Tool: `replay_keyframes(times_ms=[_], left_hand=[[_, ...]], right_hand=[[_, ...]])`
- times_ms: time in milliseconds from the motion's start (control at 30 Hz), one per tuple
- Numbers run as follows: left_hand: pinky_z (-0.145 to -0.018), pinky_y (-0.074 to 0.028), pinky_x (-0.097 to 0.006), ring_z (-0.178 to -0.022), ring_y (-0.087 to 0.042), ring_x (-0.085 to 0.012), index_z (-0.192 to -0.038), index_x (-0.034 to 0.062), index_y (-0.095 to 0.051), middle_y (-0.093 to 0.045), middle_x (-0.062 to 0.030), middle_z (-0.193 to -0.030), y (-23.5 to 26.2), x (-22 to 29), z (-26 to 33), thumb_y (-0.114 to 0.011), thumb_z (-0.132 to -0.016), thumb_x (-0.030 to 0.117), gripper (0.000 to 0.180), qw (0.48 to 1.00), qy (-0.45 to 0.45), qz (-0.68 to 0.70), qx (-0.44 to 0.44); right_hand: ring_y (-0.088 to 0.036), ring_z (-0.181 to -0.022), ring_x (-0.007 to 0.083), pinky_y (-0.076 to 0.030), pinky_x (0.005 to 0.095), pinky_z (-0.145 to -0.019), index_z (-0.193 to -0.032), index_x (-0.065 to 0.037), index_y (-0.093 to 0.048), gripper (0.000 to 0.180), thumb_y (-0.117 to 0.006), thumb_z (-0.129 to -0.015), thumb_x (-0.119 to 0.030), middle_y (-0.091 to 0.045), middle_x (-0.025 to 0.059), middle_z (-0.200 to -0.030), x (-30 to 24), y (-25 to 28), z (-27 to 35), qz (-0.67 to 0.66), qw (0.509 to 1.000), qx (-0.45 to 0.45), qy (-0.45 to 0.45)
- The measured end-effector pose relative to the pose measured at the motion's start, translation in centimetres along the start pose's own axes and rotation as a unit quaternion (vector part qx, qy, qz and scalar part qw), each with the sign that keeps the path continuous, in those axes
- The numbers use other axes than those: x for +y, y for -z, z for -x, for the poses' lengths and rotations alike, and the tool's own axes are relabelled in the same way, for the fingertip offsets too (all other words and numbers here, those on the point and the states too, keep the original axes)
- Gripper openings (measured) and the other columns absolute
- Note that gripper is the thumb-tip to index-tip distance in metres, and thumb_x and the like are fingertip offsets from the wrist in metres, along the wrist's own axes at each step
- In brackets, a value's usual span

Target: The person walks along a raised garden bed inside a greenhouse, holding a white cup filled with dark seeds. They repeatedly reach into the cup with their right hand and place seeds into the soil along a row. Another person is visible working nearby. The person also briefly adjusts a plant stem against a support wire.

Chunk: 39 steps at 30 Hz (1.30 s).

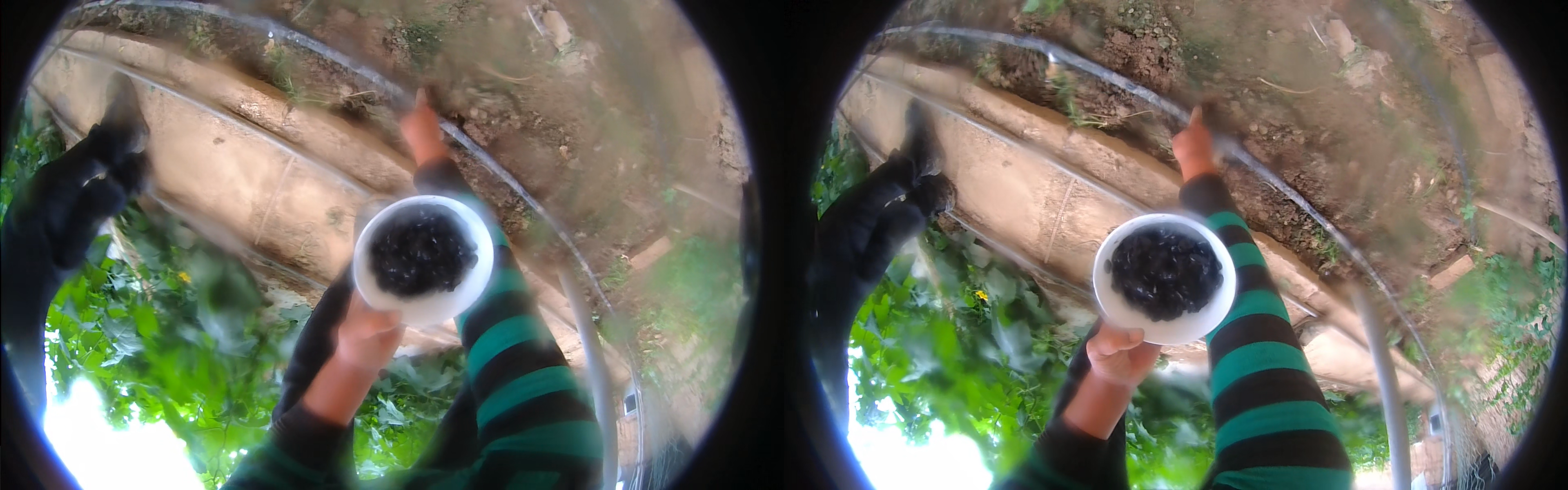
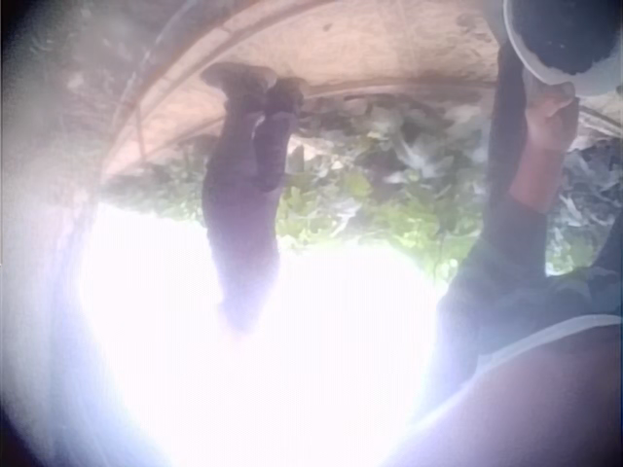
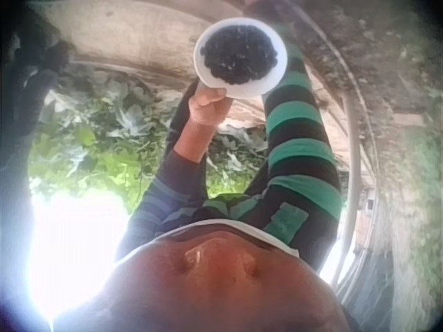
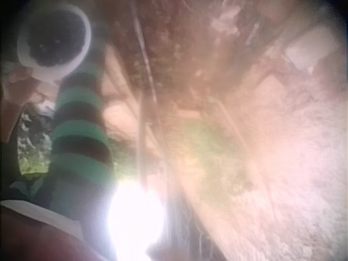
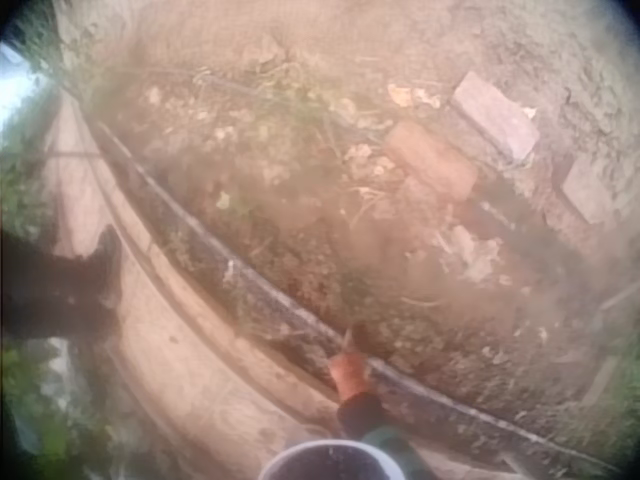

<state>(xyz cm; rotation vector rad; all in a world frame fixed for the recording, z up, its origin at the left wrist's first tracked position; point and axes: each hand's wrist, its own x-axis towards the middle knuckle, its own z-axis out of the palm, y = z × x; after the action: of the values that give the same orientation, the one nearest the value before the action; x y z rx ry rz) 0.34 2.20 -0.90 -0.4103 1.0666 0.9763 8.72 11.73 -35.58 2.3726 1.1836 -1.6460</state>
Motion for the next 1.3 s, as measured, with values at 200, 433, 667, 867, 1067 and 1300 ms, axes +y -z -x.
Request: replay_keyframes(times_ms=[200,433,667,867,1067,1300], left_hand=[[-0.103,-0.035,-0.038,-0.121,-0.044,-0.0284,-0.136,-0.0028,-0.032,-0.045,-0.0154,-0.131,-0.9,-0.3,0.1,-0.069,-0.062,0.008,0.083,1.000,0.000,-0.014,0.000],[-0.099,-0.038,-0.035,-0.116,-0.049,-0.0266,-0.134,-0.0030,-0.036,-0.050,-0.0146,-0.125,0.3,-0.9,0.2,-0.068,-0.065,0.008,0.077,1.000,0.007,-0.017,0.000],[-0.096,-0.039,-0.034,-0.113,-0.050,-0.0233,-0.131,-0.0020,-0.040,-0.052,-0.0120,-0.122,1.5,-2.3,0.2,-0.068,-0.067,0.010,0.071,0.999,-0.041,0.018,-0.018],[-0.093,-0.043,-0.037,-0.110,-0.052,-0.0249,-0.131,-0.0007,-0.041,-0.053,-0.0108,-0.121,1.6,-2.7,0.4,-0.072,-0.065,0.012,0.074,0.996,-0.065,0.066,-0.004],[-0.092,-0.043,-0.036,-0.108,-0.053,-0.0232,-0.128,0.0000,-0.044,-0.055,-0.0097,-0.118,2.8,-2.4,0.7,-0.075,-0.063,0.016,0.074,0.995,-0.067,0.077,-0.015],[-0.094,-0.042,-0.035,-0.110,-0.051,-0.0211,-0.130,0.0016,-0.041,-0.053,-0.0087,-0.120,2.7,-1.2,1.1,-0.075,-0.062,0.019,0.078,0.993,-0.080,0.089,-0.001]], right_hand=[[-0.059,-0.102,0.0367,-0.048,0.0415,-0.085,-0.141,-0.008,-0.031,0.070,-0.056,-0.076,-0.006,-0.061,0.0236,-0.107,0.1,0.7,1.3,0.005,0.999,0.043,0.007],[-0.059,-0.104,0.0366,-0.048,0.0448,-0.086,-0.128,-0.004,-0.045,0.043,-0.052,-0.088,-0.019,-0.062,0.0248,-0.108,1.8,0.8,1.0,-0.176,0.982,0.066,0.019],[-0.049,-0.118,0.0377,-0.038,0.0459,-0.103,-0.125,0.010,-0.039,0.046,-0.050,-0.090,-0.019,-0.049,0.0291,-0.125,-1.7,9.7,2.6,-0.654,0.733,-0.183,-0.043],[-0.054,-0.113,0.0374,-0.044,0.0441,-0.098,-0.124,0.013,-0.041,0.036,-0.044,-0.090,-0.001,-0.050,0.0300,-0.124,-7.5,12.0,2.5,-0.496,0.839,-0.221,0.035],[-0.064,-0.093,0.0351,-0.056,0.0404,-0.080,-0.108,0.013,-0.055,0.026,-0.045,-0.084,0.009,-0.061,0.0280,-0.103,-12.3,10.3,0.3,-0.352,0.913,-0.183,0.090],[-0.065,-0.070,0.0225,-0.055,0.0331,-0.061,-0.095,0.003,-0.061,0.014,-0.058,-0.081,0.004,-0.065,0.0132,-0.084,-16.7,7.2,-3.0,-0.175,0.971,-0.082,0.142]])
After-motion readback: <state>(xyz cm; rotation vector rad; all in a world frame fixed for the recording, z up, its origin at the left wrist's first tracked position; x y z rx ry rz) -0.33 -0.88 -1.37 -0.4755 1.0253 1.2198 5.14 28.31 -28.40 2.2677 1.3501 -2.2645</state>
